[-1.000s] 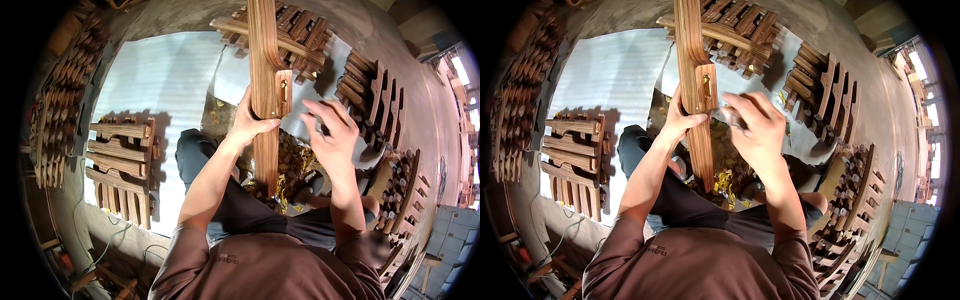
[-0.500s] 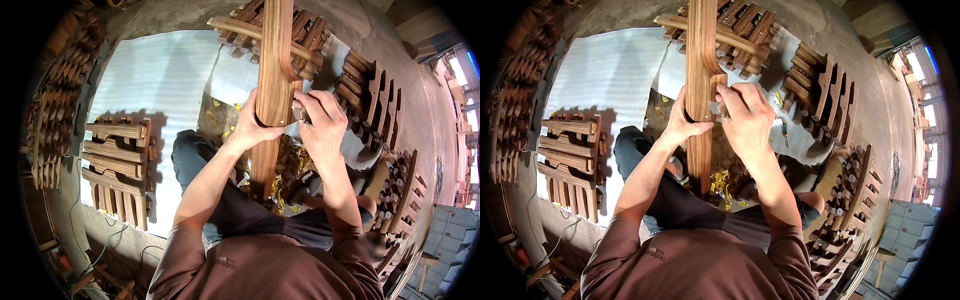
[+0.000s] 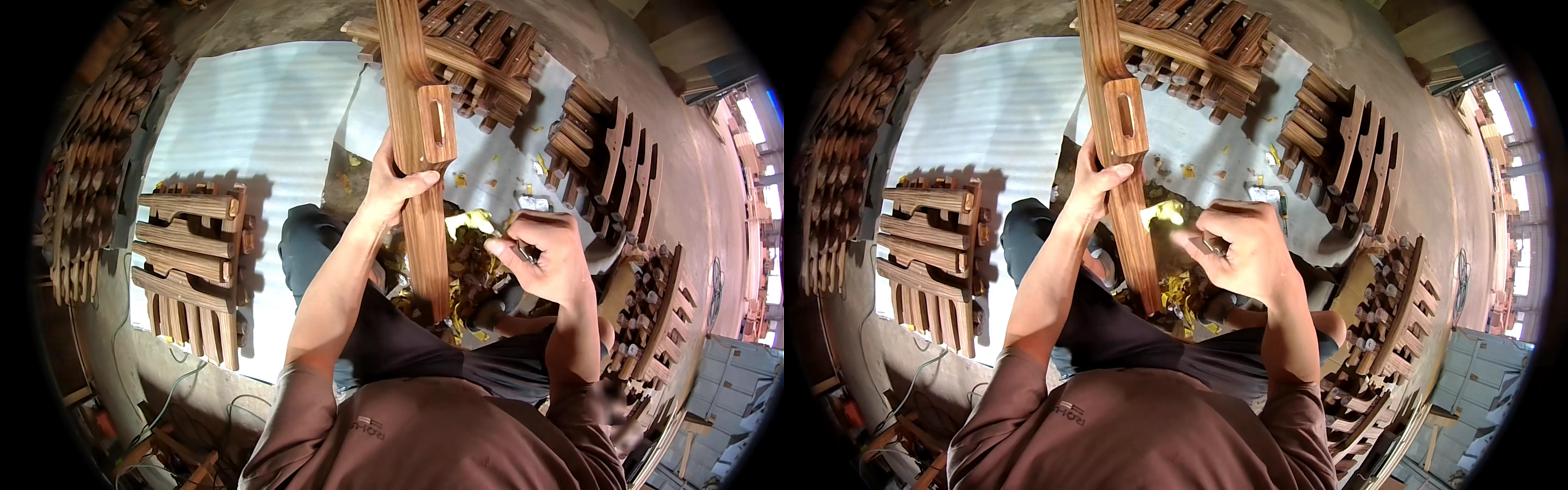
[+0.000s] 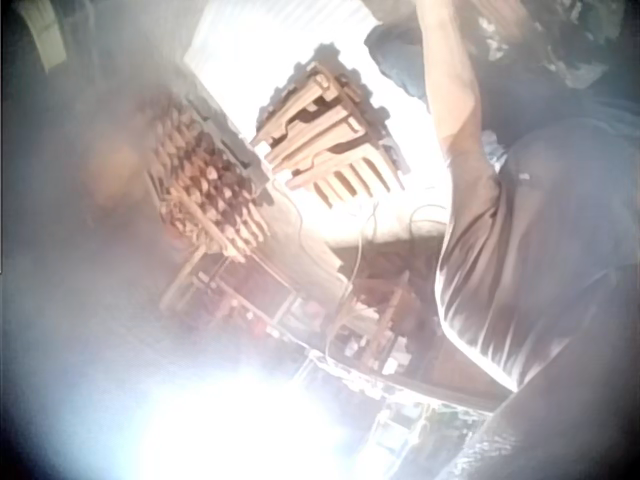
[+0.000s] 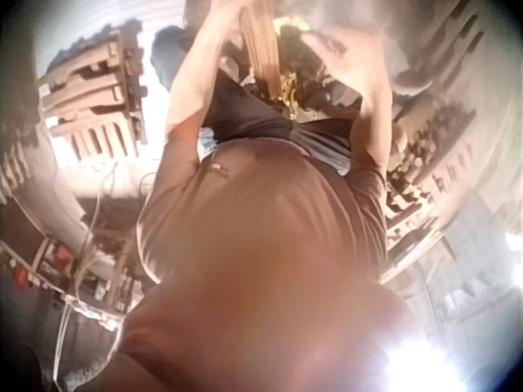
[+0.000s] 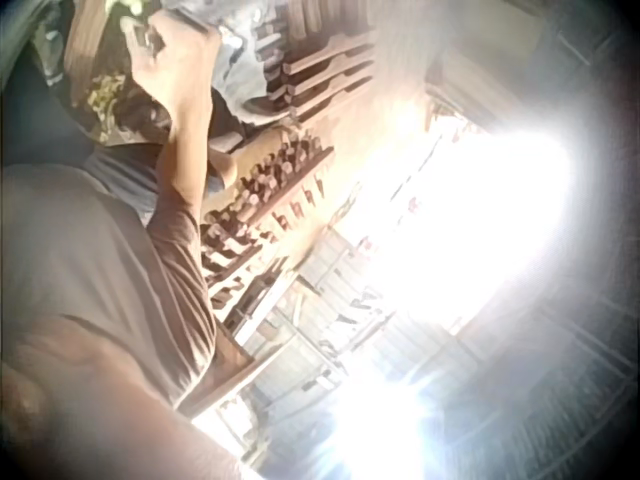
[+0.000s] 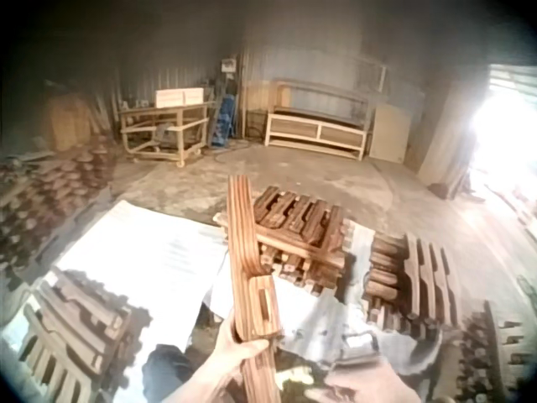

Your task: The person sands the surfaces of wooden rifle stocks by hand. They pick up individual stocks from a stack, apply sandpaper to various contoured areas, and place them back onto another stack.

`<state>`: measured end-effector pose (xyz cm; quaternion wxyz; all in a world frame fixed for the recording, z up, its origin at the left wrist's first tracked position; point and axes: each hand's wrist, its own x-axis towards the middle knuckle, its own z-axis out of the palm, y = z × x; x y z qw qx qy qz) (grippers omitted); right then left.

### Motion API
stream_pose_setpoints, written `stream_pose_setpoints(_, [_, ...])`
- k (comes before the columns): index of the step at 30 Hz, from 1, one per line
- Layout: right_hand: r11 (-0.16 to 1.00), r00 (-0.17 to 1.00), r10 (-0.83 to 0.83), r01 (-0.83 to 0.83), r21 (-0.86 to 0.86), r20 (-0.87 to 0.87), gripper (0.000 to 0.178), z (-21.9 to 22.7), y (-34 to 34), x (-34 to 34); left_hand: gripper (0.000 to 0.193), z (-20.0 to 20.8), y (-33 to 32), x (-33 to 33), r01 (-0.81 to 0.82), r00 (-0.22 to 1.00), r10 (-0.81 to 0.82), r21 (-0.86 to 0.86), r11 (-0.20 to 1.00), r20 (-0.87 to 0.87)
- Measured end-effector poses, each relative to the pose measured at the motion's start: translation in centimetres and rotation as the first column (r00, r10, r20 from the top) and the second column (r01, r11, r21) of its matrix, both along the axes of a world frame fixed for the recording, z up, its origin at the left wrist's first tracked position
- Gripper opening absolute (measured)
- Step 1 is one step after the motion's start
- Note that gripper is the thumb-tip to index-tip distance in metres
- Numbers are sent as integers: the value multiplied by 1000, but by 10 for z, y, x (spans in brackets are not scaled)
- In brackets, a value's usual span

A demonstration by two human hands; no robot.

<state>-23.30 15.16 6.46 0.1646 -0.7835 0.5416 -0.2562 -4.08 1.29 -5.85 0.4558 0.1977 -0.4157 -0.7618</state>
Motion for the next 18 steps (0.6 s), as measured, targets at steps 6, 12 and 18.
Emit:
stream_pose_setpoints(6, [893,757,-431,434,116,491,11,-28,-10,19,105,-4,7,-10,-51,997,51,-2,999,66])
stream_pose_setpoints(12, [766,469,-623,204,609,626,29,-107,17,15,80,-7,3,-14,-146,989,144,-67,987,-25])
stream_pose_setpoints(18, [537,408,-749,-88,839,522,33,-173,71,9,85,-19,-16,14,47,874,46,179,983,-484])
